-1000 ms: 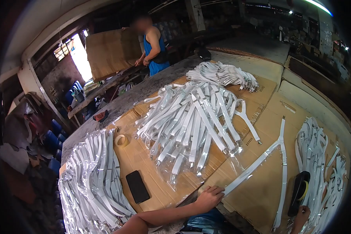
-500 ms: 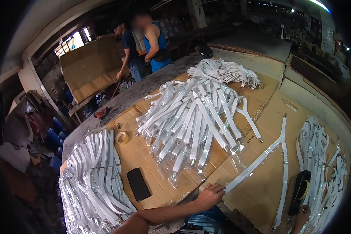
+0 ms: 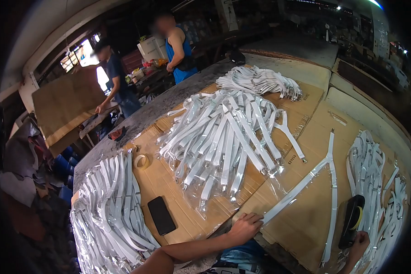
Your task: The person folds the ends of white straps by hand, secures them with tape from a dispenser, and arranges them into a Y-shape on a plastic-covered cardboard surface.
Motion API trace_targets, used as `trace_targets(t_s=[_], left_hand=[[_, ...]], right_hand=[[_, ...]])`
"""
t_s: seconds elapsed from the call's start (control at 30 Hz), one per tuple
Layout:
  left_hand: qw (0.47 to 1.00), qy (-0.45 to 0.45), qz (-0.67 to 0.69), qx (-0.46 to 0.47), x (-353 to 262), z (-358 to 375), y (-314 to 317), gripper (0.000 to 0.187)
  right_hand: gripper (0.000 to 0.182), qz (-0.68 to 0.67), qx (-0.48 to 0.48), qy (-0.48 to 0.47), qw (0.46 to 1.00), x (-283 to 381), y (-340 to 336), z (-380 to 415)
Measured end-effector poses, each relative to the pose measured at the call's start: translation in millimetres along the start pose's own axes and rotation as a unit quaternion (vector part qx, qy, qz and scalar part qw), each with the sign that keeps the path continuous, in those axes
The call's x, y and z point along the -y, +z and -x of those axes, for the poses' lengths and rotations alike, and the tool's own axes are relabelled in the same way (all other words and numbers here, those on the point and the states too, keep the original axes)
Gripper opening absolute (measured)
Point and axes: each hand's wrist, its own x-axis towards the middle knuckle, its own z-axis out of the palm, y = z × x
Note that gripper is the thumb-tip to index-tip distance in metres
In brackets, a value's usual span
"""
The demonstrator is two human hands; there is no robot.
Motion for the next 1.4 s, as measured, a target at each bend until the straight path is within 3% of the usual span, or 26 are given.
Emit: trace_targets(t_s=[0.17,0.27,0.37,0.67,0.77,0.83,0.9,0.97,1.17,1.4], left_hand=[[1.0,0.002,-0.002,0.004,-1,0,-1,0.019],[1.0,-0.002,0.001,0.008,-1,0,-2,0.019],[1.0,-0.005,0.0,0.014,-2,-1,-4,0.018],[1.0,-0.003,0.0,-0.012,0,-1,-1,0.017],[1.0,0.012,-0.002,-0.017,2,-2,-4,0.017],[1.0,0.027,-0.003,-0.009,2,-2,-5,0.017],[1.0,0.028,0.004,0.001,-1,-7,-10,0.015],[0.999,0.03,0.018,-0.016,-11,-16,-14,0.013],[0.999,0.03,0.026,-0.022,-14,-18,-18,0.011],[0.999,0.026,0.017,-0.015,-20,-20,-21,0.012]], right_hand=[[0.012,-0.002,-0.05,-0.02,0.999,-17,5,1],[0.022,-0.088,-0.038,0.015,0.995,-8,3,12],[0.028,-0.077,-0.041,0.088,0.992,22,3,22],[0.019,-0.162,-0.041,0.095,0.981,12,0,25],[0.026,-0.212,0.019,0.031,0.977,-28,-9,13],[0.025,-0.237,-0.065,0.086,0.966,23,-1,27],[0.026,-0.279,-0.015,0.065,0.958,27,-5,29],[0.022,-0.216,-0.015,0.089,0.972,59,-8,37],[0.017,-0.256,-0.018,0.151,0.954,68,-10,57],[0.016,-0.28,-0.025,0.16,0.946,63,-11,69]])
